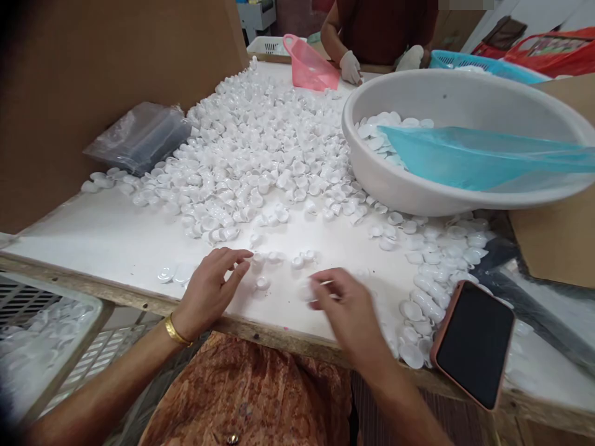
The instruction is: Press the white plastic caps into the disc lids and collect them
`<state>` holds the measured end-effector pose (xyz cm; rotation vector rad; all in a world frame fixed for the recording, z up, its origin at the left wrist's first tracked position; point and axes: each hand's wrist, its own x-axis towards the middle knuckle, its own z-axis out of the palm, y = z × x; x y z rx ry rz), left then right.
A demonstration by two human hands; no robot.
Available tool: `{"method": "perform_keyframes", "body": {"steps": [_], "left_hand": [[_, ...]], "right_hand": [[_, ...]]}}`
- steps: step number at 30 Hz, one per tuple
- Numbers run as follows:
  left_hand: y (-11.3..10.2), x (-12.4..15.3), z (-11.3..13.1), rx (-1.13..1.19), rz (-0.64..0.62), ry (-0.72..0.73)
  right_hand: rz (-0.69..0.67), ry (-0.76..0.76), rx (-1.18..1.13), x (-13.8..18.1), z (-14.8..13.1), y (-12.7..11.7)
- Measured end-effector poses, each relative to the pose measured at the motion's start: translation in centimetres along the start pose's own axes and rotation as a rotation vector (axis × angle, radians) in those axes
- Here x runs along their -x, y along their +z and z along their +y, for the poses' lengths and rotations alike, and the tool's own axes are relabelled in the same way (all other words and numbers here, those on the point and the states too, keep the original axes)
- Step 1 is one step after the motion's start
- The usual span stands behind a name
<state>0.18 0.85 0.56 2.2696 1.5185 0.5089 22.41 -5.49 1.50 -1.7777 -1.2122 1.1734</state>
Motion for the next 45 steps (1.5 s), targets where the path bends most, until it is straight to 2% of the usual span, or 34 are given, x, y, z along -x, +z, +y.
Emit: {"method": "perform_keyframes", "body": {"steps": [1,3,5,7,12,22,26,31,37,41,45], "left_hand": [[-0.2,-0.1,-0.1,0.013,0.020,-0.007],[-0.2,-0.3,-0.1,0.024,0.031,0.005],[0.1,-0.3,0.1,0.023,0.026,0.027],[0.7,-0.4,0.3,0.009,0.033,0.037],[1.7,-1.4,0.5,-0.055,0.093,0.031],[3.1,-4.7,1.7,-0.150,0.131,0.020],[4.1,-4.9,2.7,-0.272,0.101,0.060],[5.0,-5.0,2.7,-0.332,0.044,0.109],[5.3,-5.0,2.7,-0.356,0.053,0.210],[5.4,-5.5,2.5,-0.362,-0.023,0.222],[5.2,-6.0,2.5,-0.339,-0.064,0.244]], "right_hand": [[-0.142,0.040,-0.170,-0.3,-0.7,1.7],[-0.243,0.119,-0.349,-1.2,-1.4,4.8],[-0.229,0.139,-0.372,-2.2,-1.6,6.9],[-0.199,0.131,-0.301,-3.1,-1.5,7.8],[-0.178,0.146,-0.203,-3.9,-1.0,7.9],[-0.214,0.257,-0.318,-4.0,-0.5,8.0],[-0.228,0.253,-0.329,-3.9,-0.5,7.9],[-0.274,0.235,-0.307,-3.5,0.0,7.4],[-0.303,0.213,-0.223,-3.1,0.2,7.0],[-0.301,0.178,-0.123,-3.3,0.2,7.1],[-0.277,0.164,-0.131,-3.5,0.5,7.5]]}}
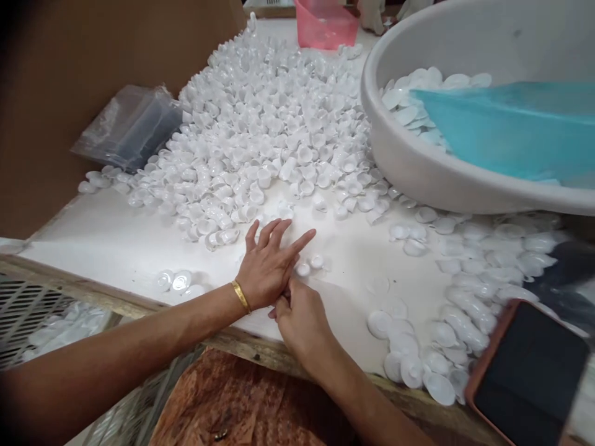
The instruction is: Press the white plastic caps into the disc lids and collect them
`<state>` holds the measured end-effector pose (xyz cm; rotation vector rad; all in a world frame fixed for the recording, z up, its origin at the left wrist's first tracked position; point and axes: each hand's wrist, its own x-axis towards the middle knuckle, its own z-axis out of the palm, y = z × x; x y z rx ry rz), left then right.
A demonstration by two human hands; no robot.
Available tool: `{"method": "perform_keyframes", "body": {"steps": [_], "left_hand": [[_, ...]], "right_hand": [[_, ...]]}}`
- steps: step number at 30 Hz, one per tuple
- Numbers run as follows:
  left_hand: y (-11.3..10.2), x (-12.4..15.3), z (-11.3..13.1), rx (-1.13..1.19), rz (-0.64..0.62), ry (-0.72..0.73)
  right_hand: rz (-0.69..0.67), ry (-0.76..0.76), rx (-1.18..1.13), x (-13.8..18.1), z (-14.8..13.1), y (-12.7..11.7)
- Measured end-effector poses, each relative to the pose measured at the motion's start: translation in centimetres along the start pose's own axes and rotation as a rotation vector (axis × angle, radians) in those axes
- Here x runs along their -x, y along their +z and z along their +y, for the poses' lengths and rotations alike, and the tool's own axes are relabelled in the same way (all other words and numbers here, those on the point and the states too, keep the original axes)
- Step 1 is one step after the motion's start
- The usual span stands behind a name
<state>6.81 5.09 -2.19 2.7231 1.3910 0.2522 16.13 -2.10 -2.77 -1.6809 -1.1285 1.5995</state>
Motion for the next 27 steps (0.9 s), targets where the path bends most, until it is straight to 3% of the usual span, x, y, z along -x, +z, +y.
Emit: {"method": "perform_keyframes", "body": {"steps": [4,7,10,12,14,18,23,27], "left_hand": [[-0.2,0.2,0.3,0.006,0.123,-0.006],[-0.3,0.8,0.4,-0.005,0.225,0.075],[-0.9,2.0,-0.5,-0.041,0.227,0.156],[-1.5,3.2,-1.8,-0.083,0.178,0.169],[-2.2,4.4,-3.4,-0.136,0.127,0.130],[-3.4,6.5,-6.4,-0.256,0.104,-0.050],[-4.5,6.7,-7.2,-0.235,0.111,-0.253],[-4.5,6.0,-5.7,-0.120,0.000,-0.197]], "right_hand": [[-0.004,-0.081,0.074,0.2,0.1,0.1],[0.040,-0.181,0.246,1.2,-0.2,-1.4],[0.344,-0.303,0.521,2.8,-0.1,-4.8],[0.600,-0.280,0.755,3.7,0.7,-7.7],[0.688,-0.269,1.019,3.9,1.9,-10.3],[0.672,-0.225,1.257,3.3,3.9,-12.8],[0.681,-0.237,1.107,3.4,3.8,-13.6],[0.649,-0.226,0.698,4.4,1.9,-12.0]]}}
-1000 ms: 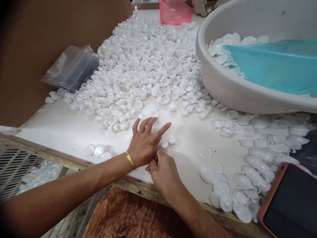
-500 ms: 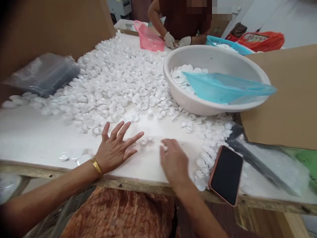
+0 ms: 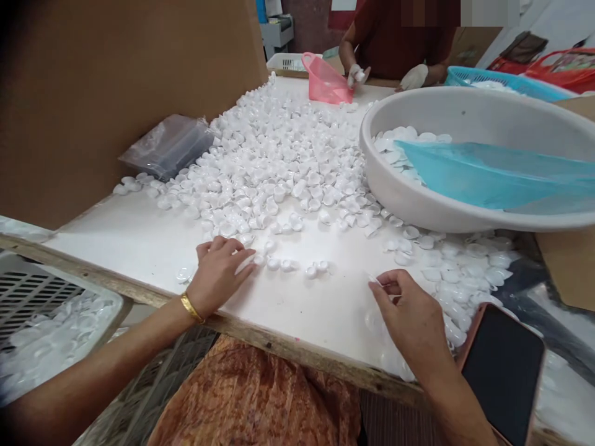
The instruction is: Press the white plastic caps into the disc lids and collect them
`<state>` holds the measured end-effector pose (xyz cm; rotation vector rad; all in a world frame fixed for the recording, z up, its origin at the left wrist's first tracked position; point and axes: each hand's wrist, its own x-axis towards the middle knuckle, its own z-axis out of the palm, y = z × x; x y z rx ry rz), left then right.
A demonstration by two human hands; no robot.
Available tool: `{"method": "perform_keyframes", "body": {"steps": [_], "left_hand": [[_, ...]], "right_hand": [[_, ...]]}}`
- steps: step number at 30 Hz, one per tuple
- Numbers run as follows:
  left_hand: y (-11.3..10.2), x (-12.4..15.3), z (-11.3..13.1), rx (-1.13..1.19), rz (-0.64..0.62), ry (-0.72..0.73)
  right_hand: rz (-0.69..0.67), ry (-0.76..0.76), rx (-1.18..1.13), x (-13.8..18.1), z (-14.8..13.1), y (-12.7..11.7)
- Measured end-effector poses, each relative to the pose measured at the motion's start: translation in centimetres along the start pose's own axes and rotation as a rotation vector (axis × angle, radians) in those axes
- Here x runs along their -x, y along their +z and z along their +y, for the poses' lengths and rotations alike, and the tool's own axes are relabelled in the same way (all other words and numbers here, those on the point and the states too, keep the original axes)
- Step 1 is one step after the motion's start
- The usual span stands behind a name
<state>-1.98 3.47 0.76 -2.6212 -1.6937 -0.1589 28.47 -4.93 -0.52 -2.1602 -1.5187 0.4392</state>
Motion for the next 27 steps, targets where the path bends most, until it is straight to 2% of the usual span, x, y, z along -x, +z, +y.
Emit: {"method": "perform_keyframes", "body": {"steps": [3,5,9,12,17,27], "left_hand": [[0.2,0.4,1.7,0.028,-0.037,0.054],[0.2,1.0,2.6,0.051,-0.056,0.069],[-0.3,1.5,3.0,0.144,-0.114,0.033],[-0.6,1.2,2.6,0.194,-0.113,-0.038],[0.0,0.9,2.8,0.270,-0.155,-0.056],[1.1,1.1,2.9,0.310,-0.128,-0.049]], "right_hand": [[-0.152,-0.063,-0.316,1.5,-3.8,1.1],[-0.220,-0.174,-0.406,2.5,-6.3,2.6],[-0.118,-0.479,-0.425,2.9,-9.1,5.8],[-0.061,-0.666,-0.313,2.3,-9.6,7.3],[-0.053,-0.819,-0.036,1.9,-9.6,8.7],[-0.041,-0.882,0.046,2.4,-9.0,8.8]]}}
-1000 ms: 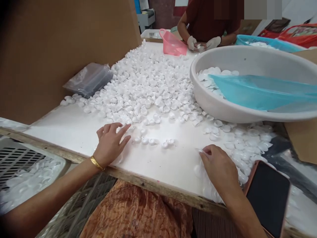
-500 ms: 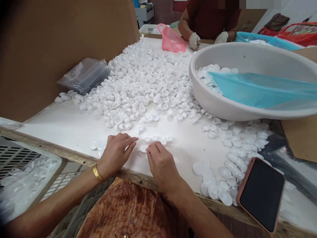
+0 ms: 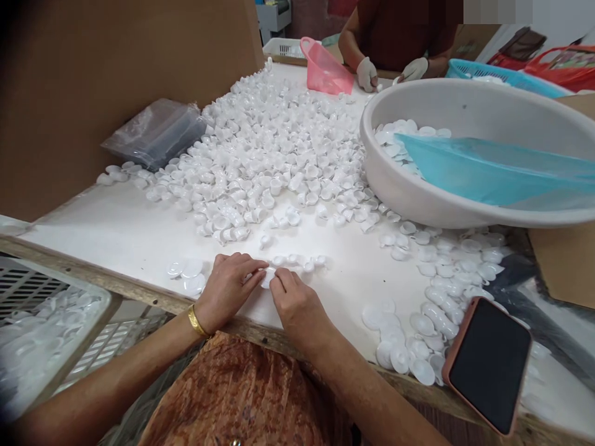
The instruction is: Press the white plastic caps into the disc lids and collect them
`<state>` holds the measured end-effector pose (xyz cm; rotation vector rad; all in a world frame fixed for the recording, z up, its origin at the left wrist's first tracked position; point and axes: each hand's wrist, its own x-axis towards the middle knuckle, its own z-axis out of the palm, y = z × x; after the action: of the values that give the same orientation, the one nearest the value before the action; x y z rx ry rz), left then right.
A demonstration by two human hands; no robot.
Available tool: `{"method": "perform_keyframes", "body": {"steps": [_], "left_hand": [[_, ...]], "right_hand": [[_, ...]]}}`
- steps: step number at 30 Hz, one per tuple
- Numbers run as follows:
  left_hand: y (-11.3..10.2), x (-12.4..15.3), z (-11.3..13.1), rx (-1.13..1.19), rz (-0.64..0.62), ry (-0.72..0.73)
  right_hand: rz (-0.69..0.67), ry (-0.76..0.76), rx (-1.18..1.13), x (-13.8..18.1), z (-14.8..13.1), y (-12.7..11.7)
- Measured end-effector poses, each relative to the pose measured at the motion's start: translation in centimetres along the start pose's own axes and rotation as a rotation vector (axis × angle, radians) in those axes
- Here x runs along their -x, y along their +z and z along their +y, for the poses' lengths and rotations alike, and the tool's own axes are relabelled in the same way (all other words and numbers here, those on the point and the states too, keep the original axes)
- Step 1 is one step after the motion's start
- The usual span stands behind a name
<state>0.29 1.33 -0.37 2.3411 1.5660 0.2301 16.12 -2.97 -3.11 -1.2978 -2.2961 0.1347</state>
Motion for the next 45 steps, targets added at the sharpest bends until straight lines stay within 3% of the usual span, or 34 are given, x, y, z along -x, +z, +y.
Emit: {"method": "perform_keyframes", "body": {"steps": [6,12,15,19,25,32,35,40,45], "left_hand": [[-0.4,-0.2,0.6,-0.052,0.099,0.010],[0.3,-5.1,3.3,-0.130,0.288,0.086],[2.0,-6.7,4.0,-0.213,0.275,0.182],[3.5,-6.9,4.0,-0.244,0.259,0.263],[3.2,-6.8,4.1,-0.217,0.203,0.251],[3.0,-7.1,4.1,-0.232,0.116,0.259],[3.3,-7.2,3.9,-0.245,0.115,0.261],[3.9,-7.2,3.6,-0.254,0.158,0.262],[3.9,-7.2,3.4,-0.224,0.184,0.143]], "right_hand": [[0.020,-0.070,0.112,0.1,-0.1,-0.6],[0.045,0.004,0.125,1.2,0.2,-1.1],[0.073,0.086,0.110,2.4,0.7,-1.5],[0.110,0.167,0.023,3.1,1.2,-2.3],[0.156,0.315,-0.206,2.4,1.7,-2.4],[0.183,0.344,-0.254,1.6,1.5,-2.9],[0.185,0.312,-0.211,1.0,1.3,-3.1],[0.073,0.113,0.025,0.1,0.7,-2.4],[0.017,0.038,0.034,-0.4,0.6,-1.5]]}}
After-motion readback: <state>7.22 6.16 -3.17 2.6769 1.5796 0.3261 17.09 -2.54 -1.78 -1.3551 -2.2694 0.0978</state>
